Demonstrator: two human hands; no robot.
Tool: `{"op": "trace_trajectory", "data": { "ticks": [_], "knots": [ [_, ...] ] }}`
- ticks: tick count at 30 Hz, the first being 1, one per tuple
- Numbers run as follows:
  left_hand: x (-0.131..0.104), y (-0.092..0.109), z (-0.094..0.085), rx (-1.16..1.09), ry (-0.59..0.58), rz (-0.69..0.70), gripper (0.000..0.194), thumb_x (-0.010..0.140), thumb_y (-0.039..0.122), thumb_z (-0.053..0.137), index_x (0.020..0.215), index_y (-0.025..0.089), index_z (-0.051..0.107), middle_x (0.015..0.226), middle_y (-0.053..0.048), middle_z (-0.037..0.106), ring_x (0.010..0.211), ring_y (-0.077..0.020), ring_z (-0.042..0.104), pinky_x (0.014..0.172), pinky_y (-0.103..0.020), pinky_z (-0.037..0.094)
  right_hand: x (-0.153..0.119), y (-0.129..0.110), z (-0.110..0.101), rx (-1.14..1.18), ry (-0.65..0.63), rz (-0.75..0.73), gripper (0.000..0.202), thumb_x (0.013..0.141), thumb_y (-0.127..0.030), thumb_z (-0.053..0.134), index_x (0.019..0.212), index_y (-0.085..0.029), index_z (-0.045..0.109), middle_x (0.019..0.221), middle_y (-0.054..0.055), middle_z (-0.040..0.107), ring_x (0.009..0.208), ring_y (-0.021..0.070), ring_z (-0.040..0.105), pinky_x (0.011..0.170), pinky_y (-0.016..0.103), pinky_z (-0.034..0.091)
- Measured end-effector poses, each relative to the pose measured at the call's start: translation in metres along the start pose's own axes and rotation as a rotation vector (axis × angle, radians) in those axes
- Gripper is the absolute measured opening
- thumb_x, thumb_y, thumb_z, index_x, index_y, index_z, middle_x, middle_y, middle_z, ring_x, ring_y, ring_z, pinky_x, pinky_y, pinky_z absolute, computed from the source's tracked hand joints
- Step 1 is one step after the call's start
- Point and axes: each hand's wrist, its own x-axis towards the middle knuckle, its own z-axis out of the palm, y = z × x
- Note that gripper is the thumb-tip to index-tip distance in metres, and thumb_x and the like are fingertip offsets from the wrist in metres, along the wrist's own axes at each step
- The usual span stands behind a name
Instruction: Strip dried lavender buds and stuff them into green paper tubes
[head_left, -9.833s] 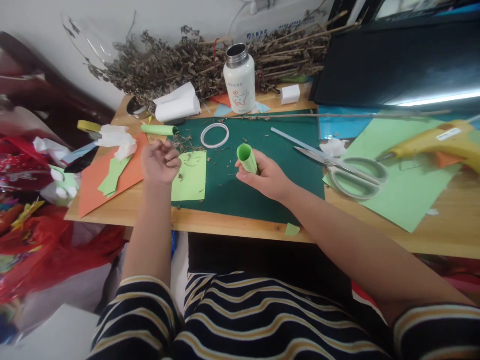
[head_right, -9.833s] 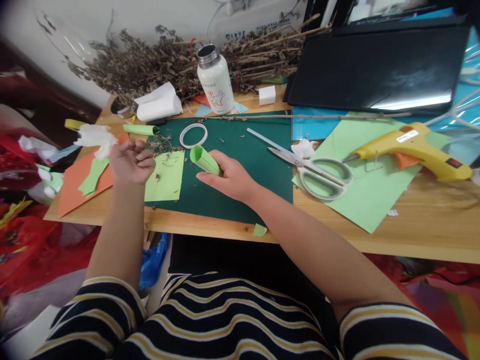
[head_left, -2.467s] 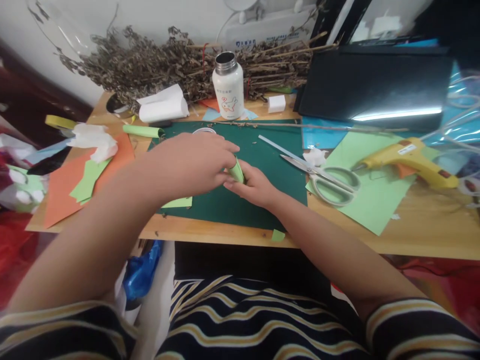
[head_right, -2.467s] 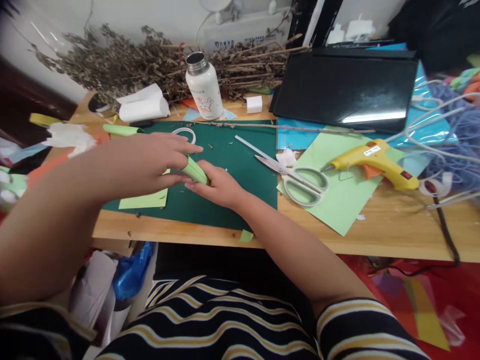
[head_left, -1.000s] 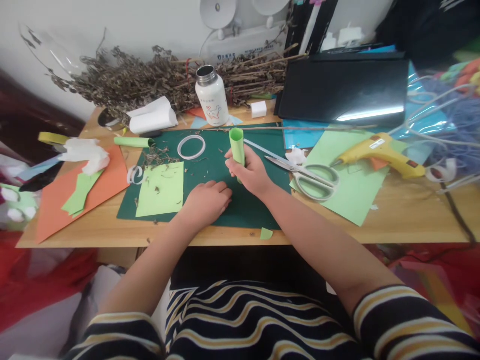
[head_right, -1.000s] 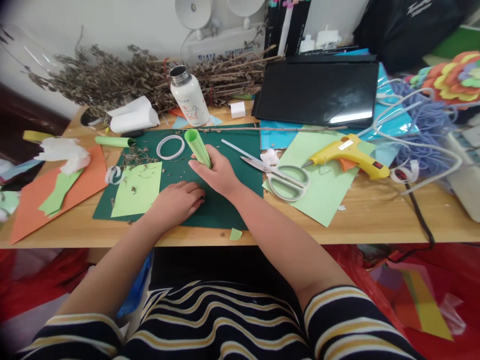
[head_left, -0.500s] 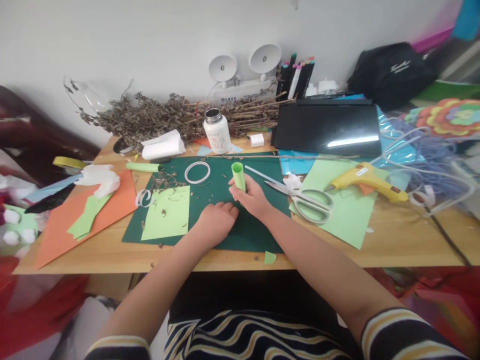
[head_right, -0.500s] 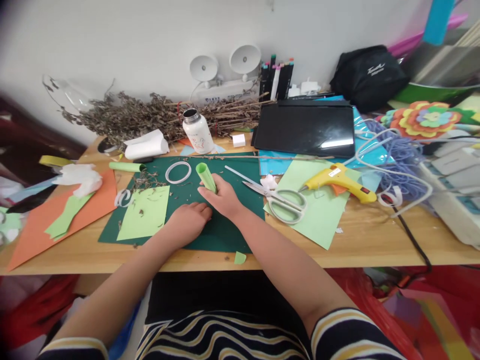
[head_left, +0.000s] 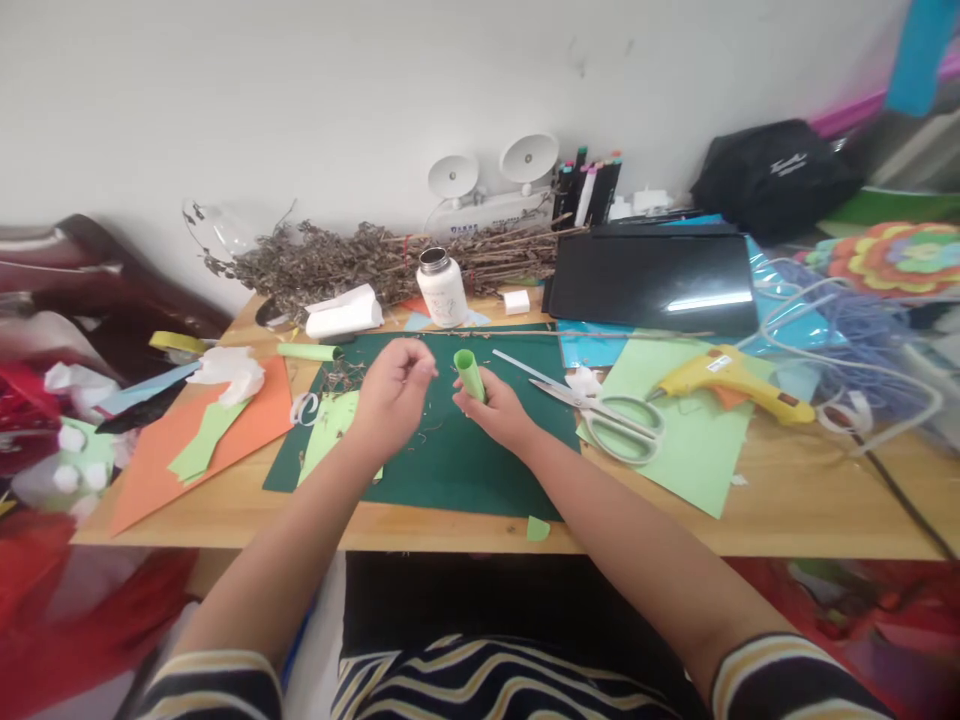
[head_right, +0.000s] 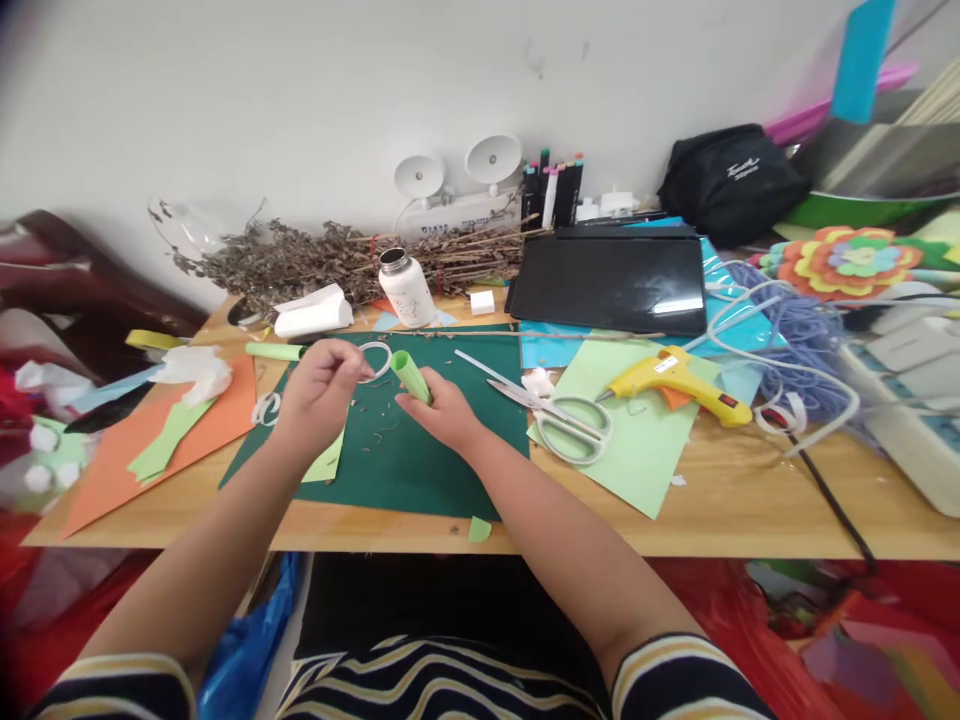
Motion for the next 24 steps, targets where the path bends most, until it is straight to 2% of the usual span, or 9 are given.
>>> {"op": "trace_trajectory", "data": {
  "ticks": [4, 7, 10, 12, 14, 17, 19, 22, 24],
  "knots": [
    [0.017, 0.022, 0.015, 0.196, -0.175, 0.214, 0.015, 0.081, 0.024, 0.044, 0.071, 0.017, 0.053, 0.084, -0.005, 0.060, 0.083, -0.0153, 0.055, 0.078, -0.032, 0.045, -0.001, -0.004, -0.001, -0.100, -0.019, -0.075, 0.022, 0.074, -0.040, 0.051, 0.078, -0.019, 0.047, 0.067, -0.003, 0.046, 0.061, 0.0099, 0.042, 0.058, 0.024, 0.034],
    [0.028, 0.028, 0.004, 0.340, -0.384, 0.297, 0.022, 0.081, 0.028, 0.046, 0.068, 0.017, 0.060, 0.103, -0.007, 0.062, 0.098, -0.0200, 0.055, 0.090, -0.038, 0.042, -0.001, -0.005, -0.002, -0.149, -0.060, -0.076, 0.022, 0.074, -0.040, 0.050, 0.079, -0.019, 0.048, 0.065, -0.003, 0.046, 0.059, 0.0096, 0.041, 0.056, 0.023, 0.032],
    [0.034, 0.030, -0.014, 0.361, -0.544, 0.285, 0.027, 0.081, 0.033, 0.045, 0.068, 0.018, 0.065, 0.109, -0.006, 0.063, 0.098, -0.0205, 0.057, 0.090, -0.038, 0.043, -0.001, -0.007, -0.002, -0.138, -0.107, -0.069, 0.023, 0.075, -0.040, 0.049, 0.084, -0.018, 0.049, 0.067, -0.002, 0.050, 0.060, 0.0103, 0.044, 0.057, 0.023, 0.034],
    [0.036, 0.029, -0.024, 0.301, -0.495, 0.242, 0.025, 0.080, 0.034, 0.048, 0.070, 0.019, 0.065, 0.104, -0.005, 0.065, 0.095, -0.0191, 0.059, 0.088, -0.034, 0.045, -0.001, -0.008, -0.002, -0.127, -0.110, -0.059, 0.023, 0.074, -0.040, 0.049, 0.084, -0.019, 0.049, 0.068, -0.002, 0.051, 0.061, 0.0108, 0.045, 0.057, 0.023, 0.035],
    [0.038, 0.023, -0.031, 0.219, -0.341, 0.165, 0.022, 0.078, 0.034, 0.051, 0.073, 0.019, 0.065, 0.097, -0.006, 0.066, 0.091, -0.0181, 0.060, 0.083, -0.032, 0.047, -0.001, -0.008, -0.002, -0.126, -0.095, -0.046, 0.023, 0.074, -0.040, 0.049, 0.084, -0.019, 0.049, 0.068, -0.002, 0.051, 0.062, 0.0110, 0.045, 0.058, 0.023, 0.035],
    [0.044, -0.001, -0.033, 0.174, -0.129, 0.008, 0.022, 0.076, 0.036, 0.051, 0.077, 0.017, 0.063, 0.091, -0.006, 0.066, 0.085, -0.0174, 0.060, 0.076, -0.030, 0.048, -0.001, -0.007, -0.002, -0.135, -0.077, -0.027, 0.023, 0.075, -0.041, 0.049, 0.083, -0.019, 0.049, 0.067, -0.002, 0.050, 0.061, 0.0109, 0.045, 0.058, 0.024, 0.034],
    [0.050, -0.028, -0.028, 0.256, -0.110, -0.118, 0.024, 0.076, 0.037, 0.051, 0.079, 0.016, 0.062, 0.086, -0.006, 0.067, 0.080, -0.0171, 0.060, 0.072, -0.030, 0.048, -0.001, -0.007, -0.001, -0.138, -0.081, -0.015, 0.024, 0.075, -0.041, 0.049, 0.083, -0.019, 0.049, 0.067, -0.002, 0.050, 0.061, 0.0109, 0.045, 0.058, 0.024, 0.034],
    [0.063, -0.074, -0.013, 0.454, -0.357, -0.331, 0.022, 0.074, 0.031, 0.051, 0.086, 0.017, 0.064, 0.085, -0.006, 0.067, 0.074, -0.0174, 0.060, 0.070, -0.030, 0.048, -0.001, -0.006, -0.001, -0.140, -0.078, 0.004, 0.023, 0.075, -0.041, 0.049, 0.083, -0.019, 0.049, 0.067, -0.003, 0.049, 0.061, 0.0106, 0.045, 0.058, 0.023, 0.034],
    [0.072, -0.101, -0.003, 0.653, -0.437, -0.367, 0.027, 0.076, 0.031, 0.049, 0.094, 0.018, 0.063, 0.097, -0.007, 0.067, 0.086, -0.0195, 0.061, 0.078, -0.030, 0.047, -0.001, -0.005, -0.001, -0.141, -0.066, 0.015, 0.023, 0.075, -0.041, 0.049, 0.082, -0.019, 0.048, 0.066, -0.003, 0.047, 0.060, 0.0102, 0.044, 0.057, 0.023, 0.034]
  ]
}}
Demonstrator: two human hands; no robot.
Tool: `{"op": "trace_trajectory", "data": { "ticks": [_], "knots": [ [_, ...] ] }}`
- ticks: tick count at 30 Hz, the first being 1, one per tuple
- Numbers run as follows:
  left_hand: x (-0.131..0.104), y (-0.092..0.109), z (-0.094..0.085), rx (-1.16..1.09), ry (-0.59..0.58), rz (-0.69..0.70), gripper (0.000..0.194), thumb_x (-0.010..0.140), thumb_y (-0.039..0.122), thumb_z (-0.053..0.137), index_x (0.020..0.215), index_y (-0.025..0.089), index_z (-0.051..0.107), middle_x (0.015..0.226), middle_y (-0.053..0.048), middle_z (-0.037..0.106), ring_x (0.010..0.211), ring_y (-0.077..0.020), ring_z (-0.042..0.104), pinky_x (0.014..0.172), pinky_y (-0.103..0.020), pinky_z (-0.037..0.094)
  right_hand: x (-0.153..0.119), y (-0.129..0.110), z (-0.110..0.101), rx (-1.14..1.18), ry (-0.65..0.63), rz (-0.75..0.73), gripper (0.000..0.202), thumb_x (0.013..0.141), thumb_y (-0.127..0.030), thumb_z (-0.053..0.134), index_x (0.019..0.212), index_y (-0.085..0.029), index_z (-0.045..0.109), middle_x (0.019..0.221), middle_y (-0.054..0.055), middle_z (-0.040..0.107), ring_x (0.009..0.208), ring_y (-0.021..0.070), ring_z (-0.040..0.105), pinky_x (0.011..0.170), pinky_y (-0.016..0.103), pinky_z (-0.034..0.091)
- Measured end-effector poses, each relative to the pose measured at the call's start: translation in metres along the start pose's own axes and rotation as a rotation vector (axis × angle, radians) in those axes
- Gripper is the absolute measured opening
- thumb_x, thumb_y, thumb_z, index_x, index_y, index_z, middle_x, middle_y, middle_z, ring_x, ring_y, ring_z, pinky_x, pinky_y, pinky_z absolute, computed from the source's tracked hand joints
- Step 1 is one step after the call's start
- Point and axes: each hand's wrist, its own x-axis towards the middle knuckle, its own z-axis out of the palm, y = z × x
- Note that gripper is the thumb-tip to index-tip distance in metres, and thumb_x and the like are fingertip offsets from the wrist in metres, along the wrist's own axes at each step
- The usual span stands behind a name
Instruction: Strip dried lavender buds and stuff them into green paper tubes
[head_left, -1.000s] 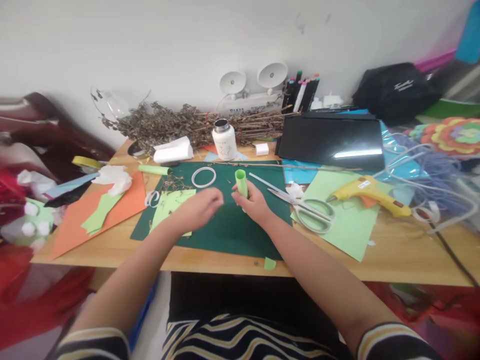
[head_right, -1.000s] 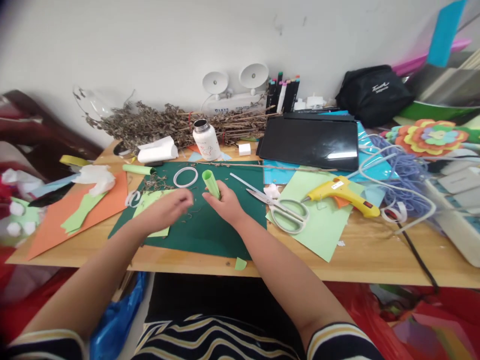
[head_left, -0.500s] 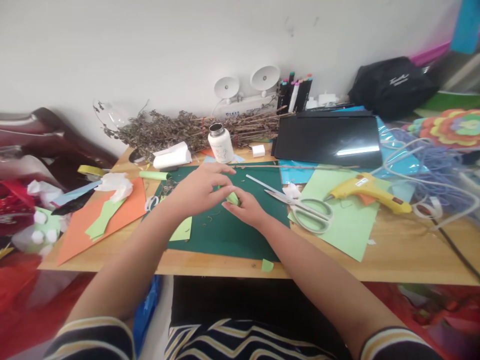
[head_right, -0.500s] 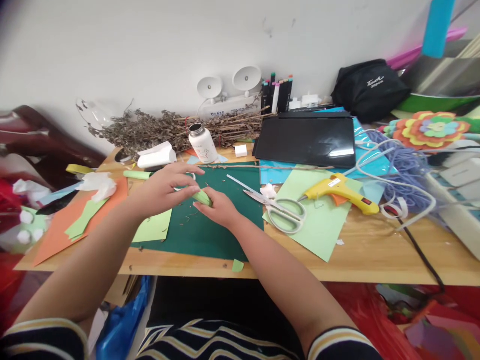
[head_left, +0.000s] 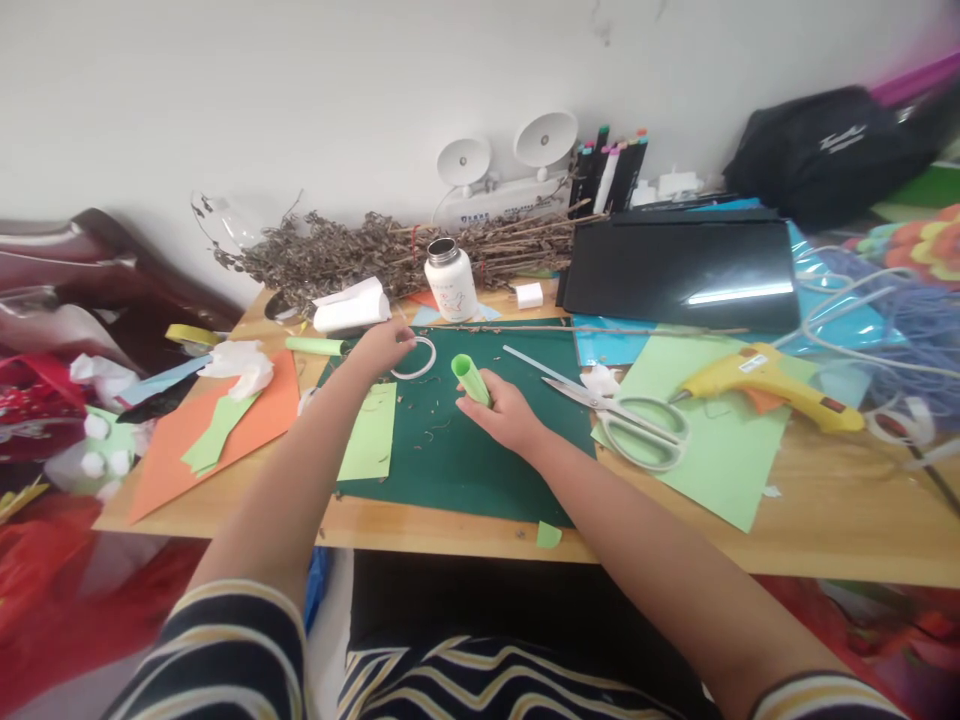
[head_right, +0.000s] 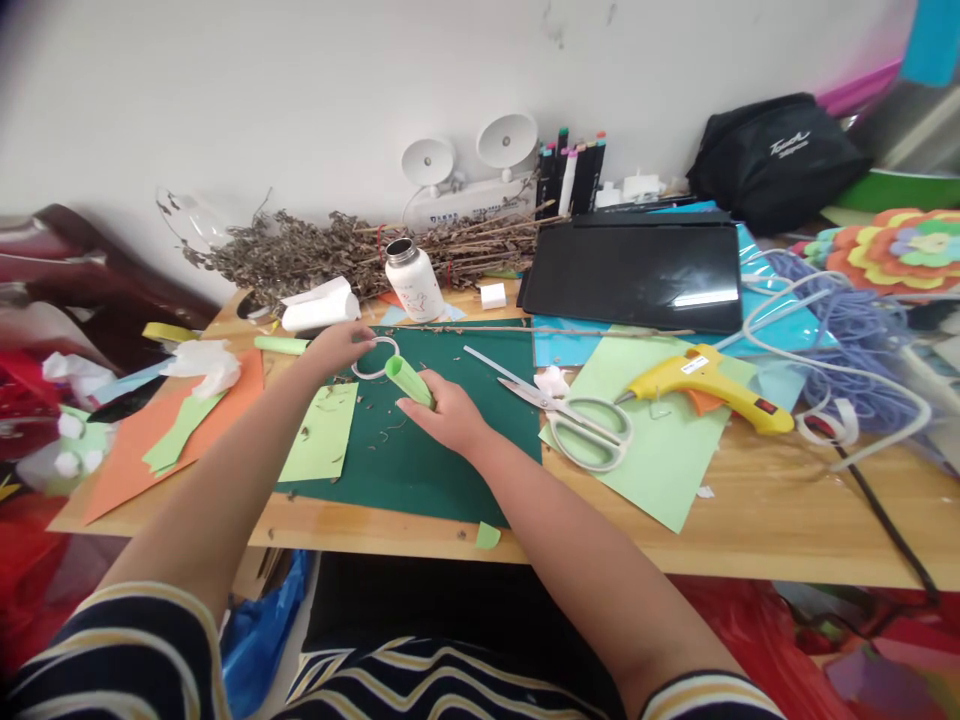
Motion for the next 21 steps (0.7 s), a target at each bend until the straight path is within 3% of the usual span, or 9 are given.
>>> {"op": "trace_trajectory", "data": {
  "ticks": [4, 8, 15, 21],
  "knots": [
    [0.029, -0.008, 0.015, 0.073, -0.001, -0.120, 0.037, 0.078, 0.040, 0.045, 0.099, 0.015, 0.063, 0.103, -0.013, 0.065, 0.097, -0.0276, 0.059, 0.083, -0.037, 0.046, 0.001, -0.001, 0.000, -0.013, 0.015, 0.021, 0.023, 0.074, -0.042, 0.048, 0.080, -0.019, 0.047, 0.064, -0.004, 0.045, 0.058, 0.0099, 0.042, 0.057, 0.023, 0.034],
    [0.043, 0.003, 0.015, 0.134, -0.022, -0.231, 0.046, 0.076, 0.047, 0.048, 0.102, 0.013, 0.062, 0.109, -0.018, 0.063, 0.104, -0.0334, 0.057, 0.084, -0.042, 0.046, 0.000, -0.003, 0.000, -0.043, -0.011, 0.023, 0.024, 0.073, -0.042, 0.048, 0.081, -0.020, 0.049, 0.064, -0.003, 0.047, 0.059, 0.0106, 0.043, 0.057, 0.023, 0.034],
    [0.058, 0.026, 0.017, 0.211, -0.051, -0.278, 0.042, 0.077, 0.035, 0.050, 0.111, 0.010, 0.058, 0.117, -0.022, 0.058, 0.108, -0.0312, 0.056, 0.088, -0.040, 0.045, 0.001, -0.003, 0.002, -0.080, -0.077, -0.042, 0.027, 0.075, -0.044, 0.048, 0.087, -0.019, 0.052, 0.072, -0.001, 0.054, 0.064, 0.0121, 0.046, 0.060, 0.023, 0.034],
    [0.058, 0.034, 0.025, 0.216, -0.039, -0.242, 0.033, 0.073, 0.019, 0.052, 0.102, 0.008, 0.062, 0.114, -0.024, 0.059, 0.106, -0.0328, 0.056, 0.085, -0.043, 0.046, 0.003, -0.002, 0.003, -0.086, -0.109, -0.033, 0.029, 0.076, -0.044, 0.049, 0.091, -0.020, 0.053, 0.076, 0.000, 0.057, 0.065, 0.0131, 0.048, 0.060, 0.024, 0.035]
  ]
}}
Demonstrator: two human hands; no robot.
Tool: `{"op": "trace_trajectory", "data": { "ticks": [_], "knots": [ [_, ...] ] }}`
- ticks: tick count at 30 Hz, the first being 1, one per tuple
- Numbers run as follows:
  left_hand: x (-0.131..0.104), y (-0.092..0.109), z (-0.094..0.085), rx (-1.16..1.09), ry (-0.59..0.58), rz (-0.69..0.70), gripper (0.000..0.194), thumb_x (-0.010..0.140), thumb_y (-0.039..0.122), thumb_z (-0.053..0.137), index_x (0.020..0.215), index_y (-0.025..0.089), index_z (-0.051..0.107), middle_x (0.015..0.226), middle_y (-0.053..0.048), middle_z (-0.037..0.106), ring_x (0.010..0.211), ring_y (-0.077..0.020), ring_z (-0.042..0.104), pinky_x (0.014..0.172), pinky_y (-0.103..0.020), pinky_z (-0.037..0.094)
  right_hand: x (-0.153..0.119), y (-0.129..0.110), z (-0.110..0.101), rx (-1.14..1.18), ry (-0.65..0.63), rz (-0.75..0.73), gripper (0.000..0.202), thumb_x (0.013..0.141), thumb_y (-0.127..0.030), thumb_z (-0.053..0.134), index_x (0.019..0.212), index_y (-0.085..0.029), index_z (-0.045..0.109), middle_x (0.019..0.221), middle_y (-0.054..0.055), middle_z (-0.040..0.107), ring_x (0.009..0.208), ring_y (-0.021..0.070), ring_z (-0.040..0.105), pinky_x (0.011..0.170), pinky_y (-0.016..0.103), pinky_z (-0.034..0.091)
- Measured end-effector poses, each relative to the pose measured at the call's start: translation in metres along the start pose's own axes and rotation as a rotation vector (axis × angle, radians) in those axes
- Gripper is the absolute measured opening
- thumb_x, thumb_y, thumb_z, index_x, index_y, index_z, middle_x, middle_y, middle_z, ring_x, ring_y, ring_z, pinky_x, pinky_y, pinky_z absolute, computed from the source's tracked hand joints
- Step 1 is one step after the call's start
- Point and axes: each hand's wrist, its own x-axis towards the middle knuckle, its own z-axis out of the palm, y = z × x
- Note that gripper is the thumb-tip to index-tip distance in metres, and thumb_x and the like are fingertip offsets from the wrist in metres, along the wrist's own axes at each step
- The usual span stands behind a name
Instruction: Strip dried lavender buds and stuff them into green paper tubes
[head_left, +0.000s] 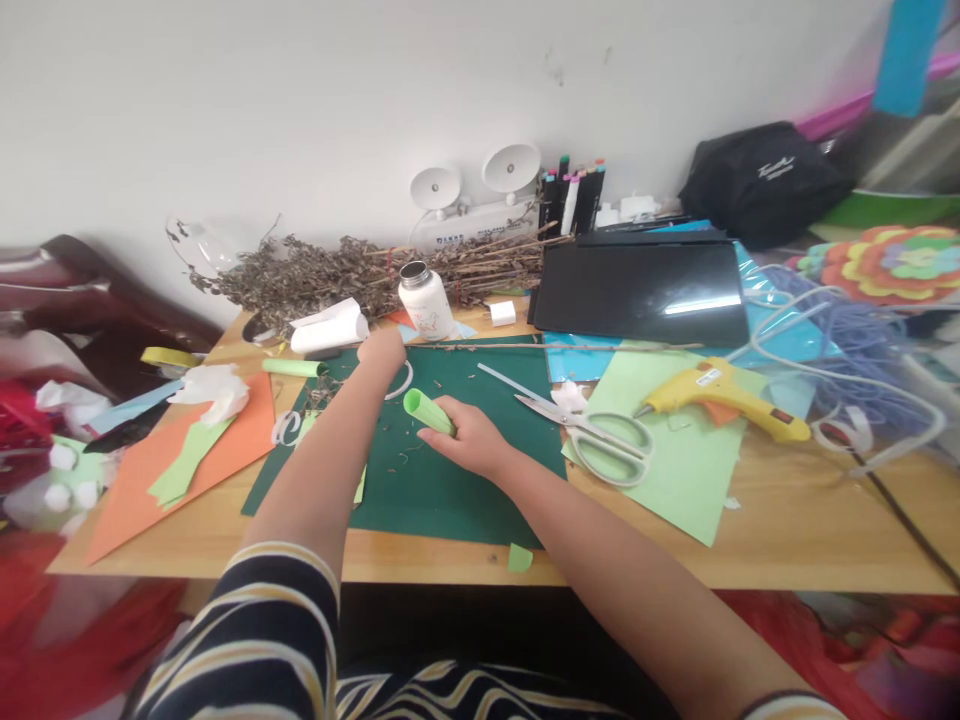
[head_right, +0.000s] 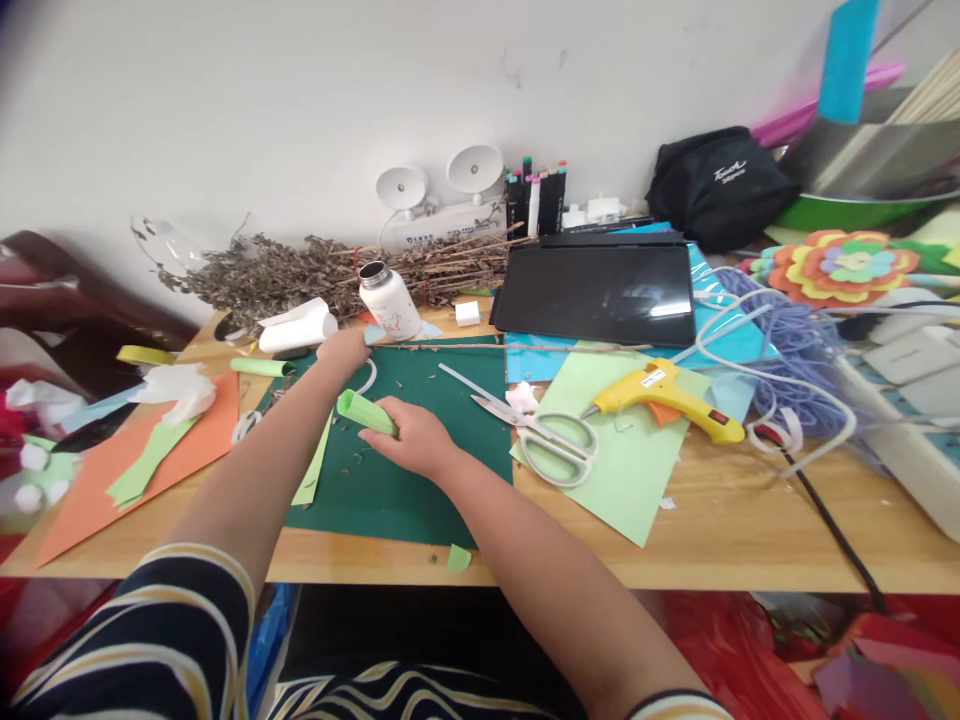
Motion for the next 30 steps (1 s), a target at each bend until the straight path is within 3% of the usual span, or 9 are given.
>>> {"op": "trace_trajectory", "data": {
  "ticks": [4, 7, 10, 11, 13, 15, 18, 24, 30],
  "knots": [
    [-0.003, 0.001, 0.000, -0.048, 0.024, 0.043, 0.024, 0.068, 0.016, 0.054, 0.089, 0.009, 0.065, 0.106, -0.025, 0.062, 0.105, -0.0341, 0.056, 0.084, -0.044, 0.045, 0.000, 0.001, 0.000, 0.003, 0.023, -0.005, 0.028, 0.076, -0.044, 0.049, 0.090, -0.020, 0.053, 0.075, -0.001, 0.056, 0.065, 0.0126, 0.048, 0.060, 0.023, 0.034],
    [-0.015, -0.009, -0.016, -0.130, 0.018, 0.105, 0.015, 0.068, 0.020, 0.054, 0.074, 0.011, 0.064, 0.090, -0.019, 0.067, 0.091, -0.0292, 0.061, 0.079, -0.038, 0.047, 0.000, 0.001, -0.002, 0.050, 0.048, 0.007, 0.027, 0.077, -0.044, 0.048, 0.088, -0.020, 0.051, 0.071, -0.002, 0.055, 0.064, 0.0122, 0.048, 0.059, 0.023, 0.034],
    [-0.048, -0.023, -0.040, -0.301, 0.057, 0.209, 0.025, 0.076, 0.033, 0.044, 0.078, 0.016, 0.062, 0.085, -0.009, 0.066, 0.076, -0.0186, 0.060, 0.068, -0.028, 0.048, 0.000, 0.001, -0.002, 0.093, 0.061, 0.012, 0.026, 0.078, -0.044, 0.046, 0.088, -0.020, 0.049, 0.071, -0.001, 0.053, 0.065, 0.0127, 0.049, 0.059, 0.024, 0.036],
    [-0.063, -0.026, -0.048, -0.486, 0.099, 0.271, 0.026, 0.076, 0.037, 0.045, 0.080, 0.016, 0.061, 0.082, -0.007, 0.065, 0.071, -0.0170, 0.059, 0.063, -0.027, 0.047, 0.000, 0.001, -0.002, 0.103, 0.062, 0.013, 0.026, 0.078, -0.044, 0.046, 0.088, -0.020, 0.049, 0.072, -0.001, 0.053, 0.066, 0.0128, 0.049, 0.060, 0.024, 0.036],
    [-0.093, -0.029, -0.059, -0.644, 0.141, 0.413, 0.026, 0.073, 0.042, 0.051, 0.075, 0.017, 0.060, 0.073, -0.004, 0.061, 0.065, -0.0144, 0.054, 0.059, -0.026, 0.045, 0.001, 0.002, -0.001, 0.115, 0.057, 0.005, 0.026, 0.078, -0.043, 0.047, 0.089, -0.019, 0.048, 0.075, 0.000, 0.054, 0.067, 0.0131, 0.050, 0.061, 0.025, 0.037],
    [-0.117, -0.027, -0.062, -0.732, 0.194, 0.569, 0.022, 0.073, 0.039, 0.053, 0.074, 0.017, 0.058, 0.076, -0.004, 0.059, 0.067, -0.0134, 0.053, 0.059, -0.025, 0.043, 0.002, 0.003, 0.001, 0.115, 0.049, -0.012, 0.027, 0.078, -0.043, 0.047, 0.090, -0.019, 0.048, 0.076, 0.000, 0.055, 0.069, 0.0135, 0.050, 0.063, 0.025, 0.037],
    [-0.133, -0.020, -0.059, -0.847, 0.130, 0.694, 0.019, 0.076, 0.036, 0.053, 0.075, 0.018, 0.057, 0.078, -0.004, 0.058, 0.067, -0.0124, 0.053, 0.057, -0.024, 0.043, 0.002, 0.005, 0.002, 0.091, 0.041, -0.028, 0.028, 0.078, -0.043, 0.047, 0.092, -0.019, 0.048, 0.076, 0.001, 0.055, 0.070, 0.0139, 0.050, 0.064, 0.026, 0.037],
    [-0.138, -0.017, -0.055, -0.715, 0.065, 0.793, 0.016, 0.077, 0.032, 0.052, 0.073, 0.019, 0.059, 0.084, -0.004, 0.062, 0.077, -0.0143, 0.057, 0.063, -0.025, 0.046, 0.001, 0.005, 0.002, 0.042, 0.045, -0.031, 0.027, 0.079, -0.043, 0.047, 0.091, -0.019, 0.048, 0.076, 0.002, 0.056, 0.070, 0.0143, 0.050, 0.064, 0.027, 0.038],
    [-0.147, -0.022, -0.054, -0.589, 0.136, 0.827, 0.022, 0.081, 0.034, 0.047, 0.071, 0.020, 0.062, 0.084, -0.004, 0.065, 0.083, -0.0168, 0.059, 0.073, -0.029, 0.047, 0.001, 0.005, 0.002, 0.040, 0.024, -0.033, 0.026, 0.078, -0.042, 0.049, 0.091, -0.020, 0.049, 0.077, 0.001, 0.057, 0.070, 0.0135, 0.051, 0.063, 0.026, 0.039]
  ]
}}
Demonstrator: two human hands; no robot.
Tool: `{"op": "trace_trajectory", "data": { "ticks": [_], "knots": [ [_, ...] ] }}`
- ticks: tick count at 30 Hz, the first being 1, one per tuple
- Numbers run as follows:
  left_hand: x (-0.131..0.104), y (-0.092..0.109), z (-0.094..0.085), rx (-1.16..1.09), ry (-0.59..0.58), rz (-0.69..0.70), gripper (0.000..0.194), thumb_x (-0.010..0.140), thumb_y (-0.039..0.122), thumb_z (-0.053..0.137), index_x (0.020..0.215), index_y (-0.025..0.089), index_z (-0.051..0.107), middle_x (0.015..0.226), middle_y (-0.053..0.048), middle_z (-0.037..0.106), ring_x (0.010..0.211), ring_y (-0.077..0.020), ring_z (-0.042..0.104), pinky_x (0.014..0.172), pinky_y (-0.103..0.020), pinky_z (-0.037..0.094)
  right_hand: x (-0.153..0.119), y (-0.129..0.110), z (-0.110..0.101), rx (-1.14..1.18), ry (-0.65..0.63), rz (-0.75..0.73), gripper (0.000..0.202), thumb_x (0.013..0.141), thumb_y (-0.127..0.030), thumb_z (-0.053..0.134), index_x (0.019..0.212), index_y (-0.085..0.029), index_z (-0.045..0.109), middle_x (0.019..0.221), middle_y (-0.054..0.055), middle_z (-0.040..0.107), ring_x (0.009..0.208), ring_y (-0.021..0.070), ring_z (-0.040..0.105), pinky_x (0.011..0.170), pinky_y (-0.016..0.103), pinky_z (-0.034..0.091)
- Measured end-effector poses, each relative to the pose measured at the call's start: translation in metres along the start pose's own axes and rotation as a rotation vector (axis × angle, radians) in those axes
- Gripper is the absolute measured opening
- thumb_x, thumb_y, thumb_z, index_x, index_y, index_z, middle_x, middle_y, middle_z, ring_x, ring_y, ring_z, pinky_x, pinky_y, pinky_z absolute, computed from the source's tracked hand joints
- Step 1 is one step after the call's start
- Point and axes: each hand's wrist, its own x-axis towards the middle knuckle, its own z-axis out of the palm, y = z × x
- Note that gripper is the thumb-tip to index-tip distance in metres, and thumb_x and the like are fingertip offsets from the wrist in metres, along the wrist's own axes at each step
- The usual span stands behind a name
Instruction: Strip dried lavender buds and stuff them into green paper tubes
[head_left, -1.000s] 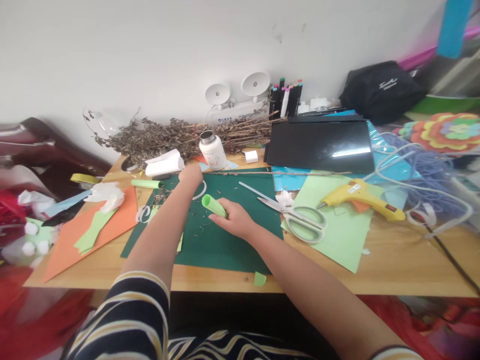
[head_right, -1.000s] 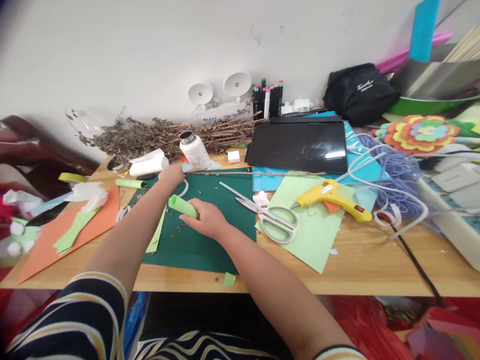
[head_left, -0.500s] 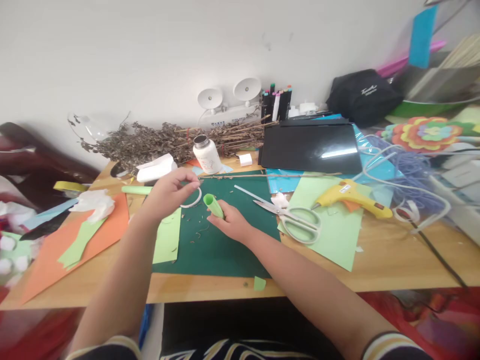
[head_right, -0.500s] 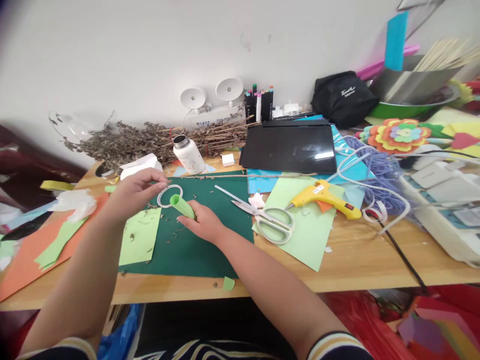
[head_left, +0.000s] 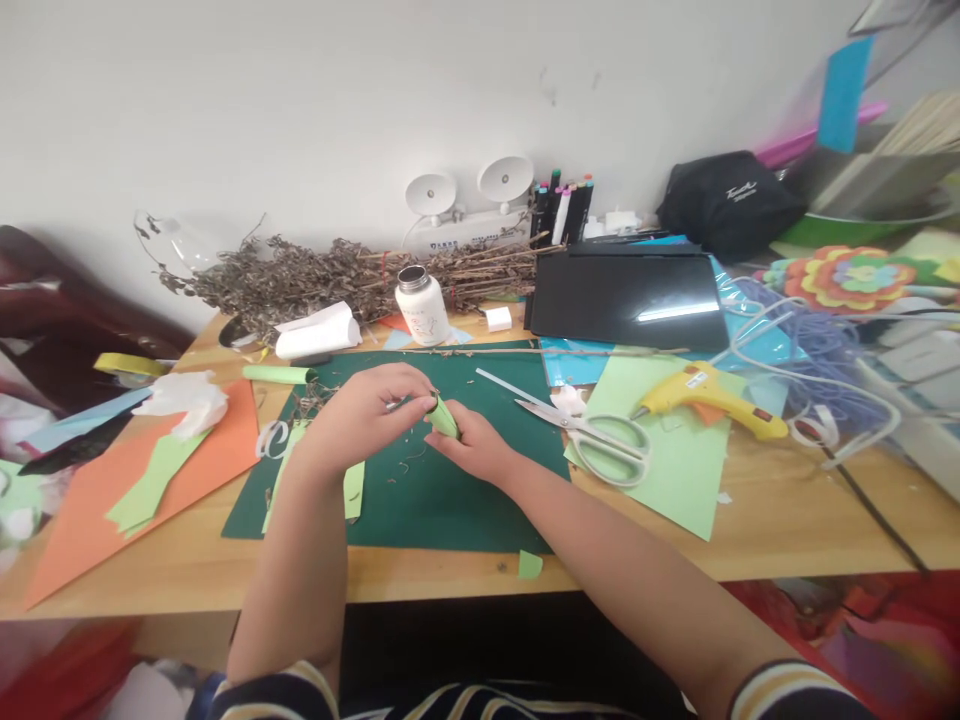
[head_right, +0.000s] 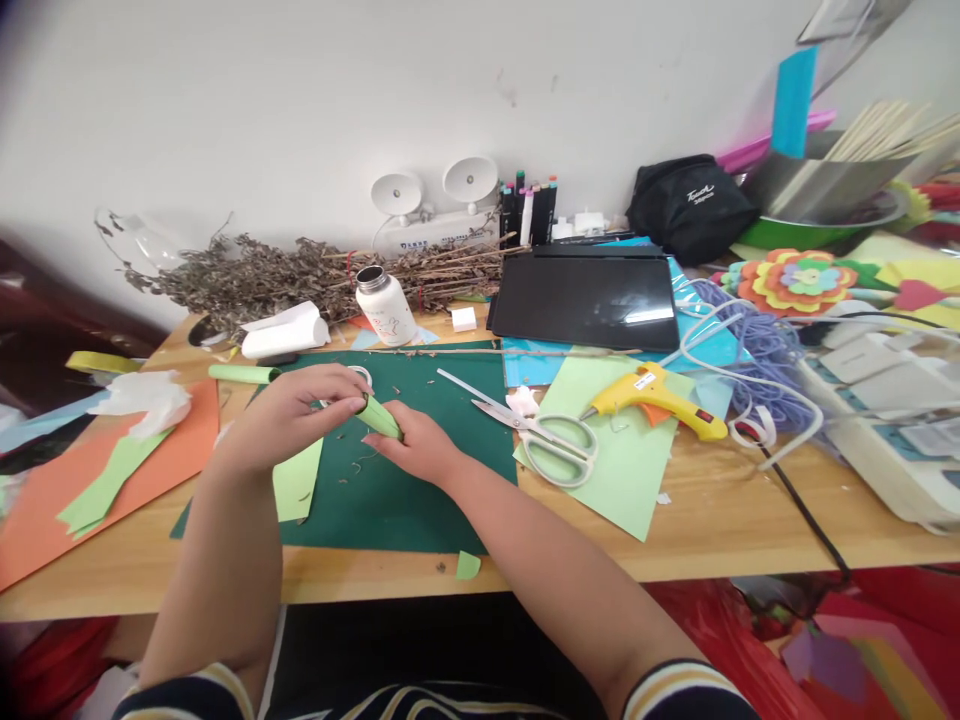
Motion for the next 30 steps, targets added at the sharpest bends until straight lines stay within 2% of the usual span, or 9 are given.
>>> {"op": "trace_trajectory", "data": {
  "ticks": [4, 7, 9, 15, 17, 20, 24, 27, 30],
  "knots": [
    [-0.001, 0.001, 0.006, 0.106, -0.025, 0.062, 0.029, 0.086, 0.035, 0.039, 0.076, 0.021, 0.062, 0.087, -0.005, 0.066, 0.089, -0.0184, 0.058, 0.080, -0.032, 0.044, 0.001, 0.001, 0.001, -0.003, 0.027, 0.003, 0.025, 0.079, -0.043, 0.048, 0.089, -0.020, 0.048, 0.077, 0.000, 0.057, 0.069, 0.0132, 0.051, 0.063, 0.025, 0.039],
    [-0.001, 0.002, 0.017, 0.128, -0.058, 0.046, 0.035, 0.086, 0.039, 0.035, 0.067, 0.019, 0.057, 0.082, -0.006, 0.064, 0.084, -0.0186, 0.058, 0.075, -0.031, 0.044, 0.001, 0.003, 0.002, -0.021, 0.042, 0.007, 0.026, 0.078, -0.044, 0.047, 0.087, -0.020, 0.048, 0.080, 0.002, 0.058, 0.071, 0.0144, 0.052, 0.064, 0.027, 0.041],
    [0.000, 0.001, 0.027, 0.121, -0.001, 0.020, 0.035, 0.085, 0.040, 0.036, 0.062, 0.018, 0.050, 0.080, -0.006, 0.063, 0.077, -0.0176, 0.057, 0.069, -0.030, 0.044, 0.001, 0.005, 0.003, -0.013, 0.048, 0.019, 0.027, 0.079, -0.043, 0.048, 0.091, -0.019, 0.050, 0.084, 0.004, 0.059, 0.077, 0.0165, 0.054, 0.067, 0.029, 0.042],
    [0.001, -0.016, 0.058, -0.001, 0.332, 0.059, 0.026, 0.079, 0.033, 0.046, 0.057, 0.020, 0.040, 0.073, -0.005, 0.064, 0.070, -0.0155, 0.057, 0.065, -0.028, 0.044, 0.000, 0.007, 0.000, -0.013, -0.010, -0.023, 0.037, 0.079, -0.042, 0.050, 0.108, -0.020, 0.050, 0.105, 0.006, 0.060, 0.094, 0.0192, 0.055, 0.078, 0.031, 0.044],
    [0.001, -0.026, 0.063, -0.146, 0.476, 0.034, 0.021, 0.080, 0.032, 0.045, 0.063, 0.020, 0.044, 0.075, -0.004, 0.064, 0.070, -0.0142, 0.057, 0.068, -0.028, 0.045, -0.001, 0.006, -0.004, -0.071, -0.002, -0.023, 0.037, 0.080, -0.047, 0.046, 0.103, -0.019, 0.053, 0.098, 0.006, 0.062, 0.086, 0.0183, 0.057, 0.075, 0.031, 0.044],
    [0.000, -0.034, 0.065, -0.386, 0.713, -0.060, 0.017, 0.083, 0.034, 0.040, 0.072, 0.021, 0.044, 0.070, -0.002, 0.060, 0.065, -0.0131, 0.057, 0.066, -0.029, 0.046, -0.002, 0.003, -0.011, -0.145, 0.163, 0.032, 0.041, 0.086, -0.049, 0.028, 0.086, -0.019, 0.056, 0.076, 0.004, 0.060, 0.070, 0.0151, 0.056, 0.066, 0.028, 0.043],
    [-0.008, -0.020, 0.063, -0.439, 0.943, -0.100, 0.008, 0.084, 0.031, 0.035, 0.085, 0.023, 0.033, 0.075, -0.001, 0.058, 0.071, -0.0132, 0.060, 0.071, -0.032, 0.048, 0.000, -0.003, -0.021, -0.174, 0.304, 0.100, 0.045, 0.087, -0.049, 0.023, 0.063, -0.020, 0.048, 0.045, -0.004, 0.037, 0.044, 0.0113, 0.039, 0.051, 0.025, 0.034],
    [-0.019, -0.003, 0.066, -0.530, 1.118, -0.068, 0.014, 0.084, 0.028, 0.034, 0.095, 0.026, 0.026, 0.079, 0.003, 0.052, 0.064, -0.0094, 0.058, 0.071, -0.030, 0.047, -0.006, -0.011, -0.028, -0.204, 0.309, 0.093, 0.041, 0.082, -0.047, 0.036, 0.053, -0.020, 0.045, 0.047, -0.003, 0.040, 0.051, 0.0111, 0.042, 0.056, 0.025, 0.033],
    [-0.030, 0.005, 0.066, -0.702, 1.148, -0.127, 0.024, 0.080, 0.026, 0.039, 0.099, 0.028, 0.025, 0.071, 0.007, 0.045, 0.051, -0.0062, 0.049, 0.062, -0.025, 0.044, -0.025, -0.020, -0.034, -0.230, 0.306, 0.090, 0.036, 0.081, -0.042, 0.039, 0.055, -0.019, 0.047, 0.054, -0.001, 0.048, 0.057, 0.0121, 0.046, 0.059, 0.026, 0.034]
  ]
}}
